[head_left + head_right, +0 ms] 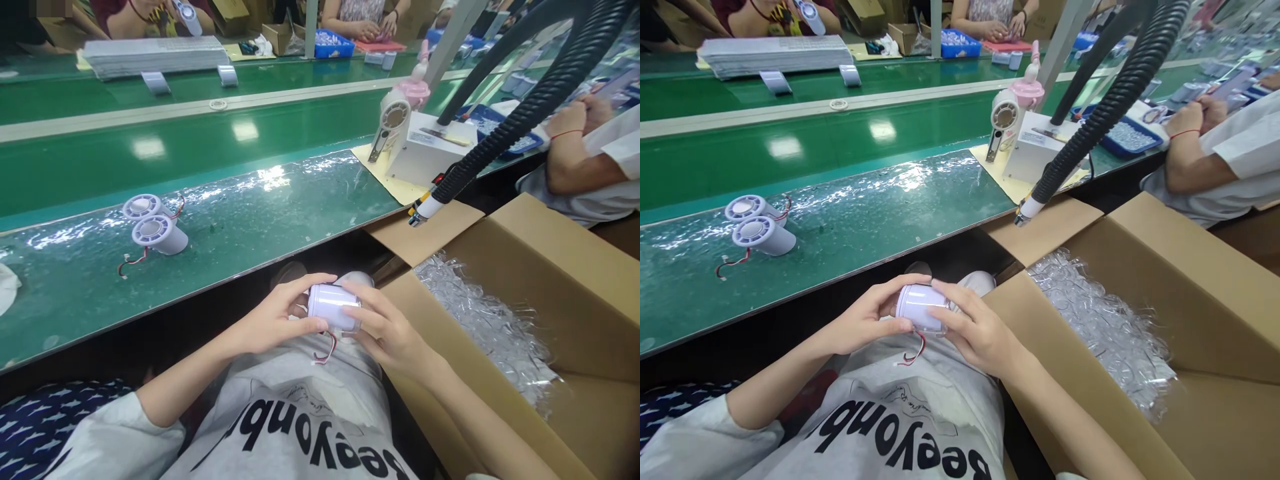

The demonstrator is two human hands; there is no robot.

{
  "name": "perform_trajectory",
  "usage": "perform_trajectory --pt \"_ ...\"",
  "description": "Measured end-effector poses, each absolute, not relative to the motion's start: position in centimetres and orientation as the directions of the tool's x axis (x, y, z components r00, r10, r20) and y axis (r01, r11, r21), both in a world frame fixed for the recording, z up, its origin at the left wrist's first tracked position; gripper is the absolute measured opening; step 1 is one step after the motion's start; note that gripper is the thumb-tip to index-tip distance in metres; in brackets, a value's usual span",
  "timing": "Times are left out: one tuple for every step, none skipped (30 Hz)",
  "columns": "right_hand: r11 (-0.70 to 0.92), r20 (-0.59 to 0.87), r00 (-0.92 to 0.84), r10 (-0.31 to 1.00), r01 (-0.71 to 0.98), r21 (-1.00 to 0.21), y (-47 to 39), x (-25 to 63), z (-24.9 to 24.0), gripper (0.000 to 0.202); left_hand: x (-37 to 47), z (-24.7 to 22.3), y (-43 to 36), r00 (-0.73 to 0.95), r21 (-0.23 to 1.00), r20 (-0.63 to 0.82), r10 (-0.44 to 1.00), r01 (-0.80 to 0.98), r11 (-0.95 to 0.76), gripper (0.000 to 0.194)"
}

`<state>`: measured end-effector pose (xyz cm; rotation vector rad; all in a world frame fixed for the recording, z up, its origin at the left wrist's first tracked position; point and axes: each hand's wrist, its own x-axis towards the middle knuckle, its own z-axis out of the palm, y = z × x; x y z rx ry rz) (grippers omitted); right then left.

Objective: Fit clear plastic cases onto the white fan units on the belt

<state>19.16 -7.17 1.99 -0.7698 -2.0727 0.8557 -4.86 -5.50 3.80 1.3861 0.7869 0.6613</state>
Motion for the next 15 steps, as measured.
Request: perform_trajectory --pt "0.588 0.398 -0.546 0.737 0.227 -0.776 -7.2 19.2 2.1 0.047 -4.9 3.8 -5.5 0.6 0.996 -0.089 0.795 0.043 0.079 0.063" --pt "0.526 0.356 -0.534 0.767 0.206 -0.825 -7.2 19.3 2.2 0.047 -4.9 3.8 -5.4 0.613 0.997 -0.072 0.787 0.038 0.062 0.066" --pt "0.422 0.285 -0.509 0.812 0.175 -0.89 -7.2 19.3 2.3 0.049 -5.0 3.8 -5.4 0.629 0.999 -0.046 0.776 0.027 0.037 0.071" --pt "0.301 0.203 -0.486 0.85 0.132 -0.944 -7.2 19.3 2.3 0.052 -5.0 3.8 -5.4 0.646 1.0 -0.021 0.763 0.013 0.017 0.075" --pt "0.194 0.131 -0.47 0.873 0.088 -0.977 -7.3 19.3 2.3 0.053 -5.1 3.9 -5.4 0.661 1.0 -0.007 0.75 0.001 0.008 0.077" --pt "0.12 0.08 -0.46 0.884 0.06 -0.991 -7.3 19.3 2.4 0.053 -5.1 3.9 -5.5 0.673 1.0 -0.007 0.74 -0.005 0.014 0.077" --pt "0.089 0.054 -0.456 0.889 0.055 -0.995 -7.4 19.4 2.4 0.051 -5.2 3.9 -5.5 0.681 0.999 -0.02 0.732 -0.009 0.035 0.076" --pt "0.092 0.049 -0.455 0.889 0.075 -0.993 -7.4 19.5 2.4 0.05 -5.2 3.9 -5.5 0.686 0.998 -0.037 0.726 -0.015 0.065 0.075" --pt "0.12 0.059 -0.452 0.89 0.106 -0.987 -7.5 19.5 2.5 0.048 -5.3 3.9 -5.5 0.692 0.995 -0.056 0.72 -0.021 0.098 0.074" --pt "0.158 0.08 -0.449 0.89 0.14 -0.977 -7.5 19.6 2.6 0.045 -5.3 3.9 -5.5 0.696 0.992 -0.07 0.714 -0.026 0.123 0.075" --pt "0.195 0.101 -0.446 0.889 0.17 -0.966 -7.5 19.6 2.7 0.044 -5.3 3.8 -5.6 0.701 0.99 -0.077 0.709 -0.029 0.135 0.076" --pt "0.224 0.12 -0.444 0.888 0.189 -0.956 -7.6 19.6 2.8 0.043 -5.3 3.6 -5.6 0.705 0.99 -0.076 0.705 -0.031 0.138 0.077" --pt "0.241 0.132 -0.442 0.887 0.201 -0.949 -7.7 19.6 2.9 0.042 -5.2 3.4 -5.6 0.709 0.99 -0.072 0.702 -0.034 0.136 0.078" --pt "0.25 0.137 -0.44 0.887 0.209 -0.946 -7.7 19.4 3.0 0.041 -5.0 3.1 -5.7 0.711 0.99 -0.065 0.7 -0.04 0.133 0.079" --pt "0.251 0.136 -0.44 0.888 0.215 -0.944 -7.9 19.3 3.0 0.04 -4.8 2.6 -5.9 0.709 0.99 -0.055 0.703 -0.052 0.13 0.079"
